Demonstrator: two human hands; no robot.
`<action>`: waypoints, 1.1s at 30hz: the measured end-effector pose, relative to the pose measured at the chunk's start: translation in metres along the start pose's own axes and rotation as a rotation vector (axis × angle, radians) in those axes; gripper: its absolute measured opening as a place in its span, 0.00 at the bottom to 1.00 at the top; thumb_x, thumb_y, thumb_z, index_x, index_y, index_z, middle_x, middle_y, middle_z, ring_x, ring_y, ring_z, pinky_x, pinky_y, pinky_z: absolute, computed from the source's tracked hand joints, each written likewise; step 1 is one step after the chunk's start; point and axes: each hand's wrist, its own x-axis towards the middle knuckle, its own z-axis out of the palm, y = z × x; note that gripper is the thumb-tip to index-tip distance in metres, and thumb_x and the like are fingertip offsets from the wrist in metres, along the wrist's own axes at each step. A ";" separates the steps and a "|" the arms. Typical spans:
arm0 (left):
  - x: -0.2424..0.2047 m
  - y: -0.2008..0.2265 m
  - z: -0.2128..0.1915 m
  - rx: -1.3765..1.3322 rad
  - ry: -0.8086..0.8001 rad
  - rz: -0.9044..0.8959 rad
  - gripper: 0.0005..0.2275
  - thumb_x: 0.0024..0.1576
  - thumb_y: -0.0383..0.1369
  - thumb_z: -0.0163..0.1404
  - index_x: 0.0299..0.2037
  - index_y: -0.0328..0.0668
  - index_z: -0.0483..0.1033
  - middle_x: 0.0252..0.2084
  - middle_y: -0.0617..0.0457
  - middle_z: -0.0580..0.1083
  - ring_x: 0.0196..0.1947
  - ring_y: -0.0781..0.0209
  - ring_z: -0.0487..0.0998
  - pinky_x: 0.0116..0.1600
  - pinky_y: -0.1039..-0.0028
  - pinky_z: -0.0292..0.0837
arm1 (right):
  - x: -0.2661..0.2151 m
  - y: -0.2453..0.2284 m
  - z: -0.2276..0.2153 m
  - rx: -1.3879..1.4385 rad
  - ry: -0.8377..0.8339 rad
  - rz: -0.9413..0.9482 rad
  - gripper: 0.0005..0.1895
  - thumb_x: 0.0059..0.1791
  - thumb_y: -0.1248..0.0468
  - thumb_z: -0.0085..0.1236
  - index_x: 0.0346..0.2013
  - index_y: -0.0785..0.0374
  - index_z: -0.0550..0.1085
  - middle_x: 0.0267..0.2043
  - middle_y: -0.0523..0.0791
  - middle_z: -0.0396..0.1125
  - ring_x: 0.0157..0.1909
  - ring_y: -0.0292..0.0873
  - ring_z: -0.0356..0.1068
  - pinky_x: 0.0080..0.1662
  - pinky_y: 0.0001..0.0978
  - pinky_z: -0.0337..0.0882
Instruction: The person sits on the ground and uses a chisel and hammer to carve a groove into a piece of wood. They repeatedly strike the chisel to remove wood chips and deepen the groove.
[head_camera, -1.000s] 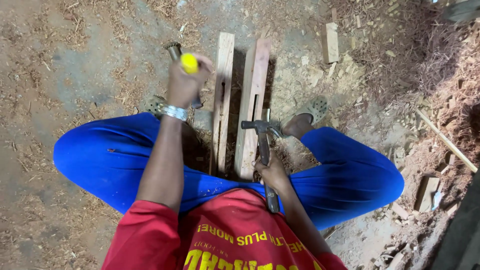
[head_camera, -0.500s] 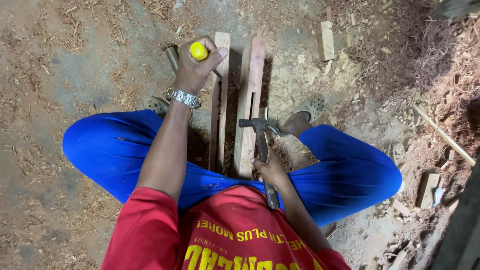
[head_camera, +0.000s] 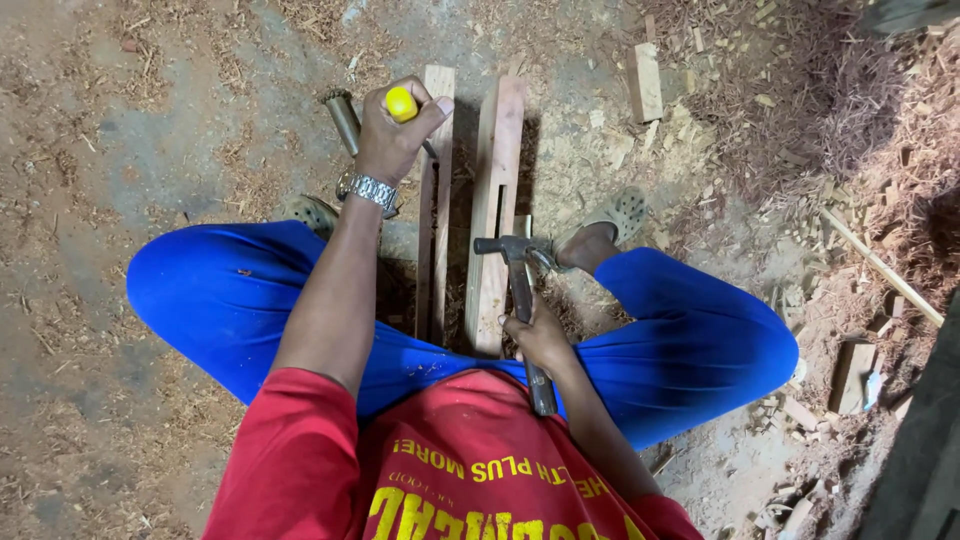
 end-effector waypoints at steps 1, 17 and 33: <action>0.001 0.001 0.000 -0.001 -0.001 0.000 0.15 0.57 0.40 0.61 0.24 0.50 0.69 0.22 0.64 0.67 0.21 0.72 0.65 0.30 0.77 0.66 | 0.000 0.000 0.000 0.000 0.001 0.000 0.25 0.47 0.64 0.60 0.56 0.64 0.64 0.30 0.47 0.69 0.19 0.40 0.67 0.24 0.36 0.71; 0.000 0.007 0.007 0.065 -0.052 -0.019 0.14 0.58 0.41 0.60 0.26 0.46 0.72 0.22 0.61 0.70 0.19 0.71 0.69 0.27 0.77 0.69 | 0.005 0.011 0.002 0.062 0.021 -0.044 0.22 0.46 0.65 0.60 0.52 0.66 0.66 0.28 0.46 0.68 0.17 0.40 0.66 0.22 0.37 0.69; -0.009 0.002 0.027 0.129 -0.193 0.020 0.14 0.57 0.42 0.61 0.25 0.47 0.72 0.21 0.61 0.70 0.20 0.72 0.69 0.27 0.75 0.70 | 0.003 0.007 0.002 0.103 0.002 -0.070 0.24 0.46 0.66 0.59 0.55 0.65 0.64 0.27 0.44 0.65 0.15 0.40 0.63 0.19 0.37 0.67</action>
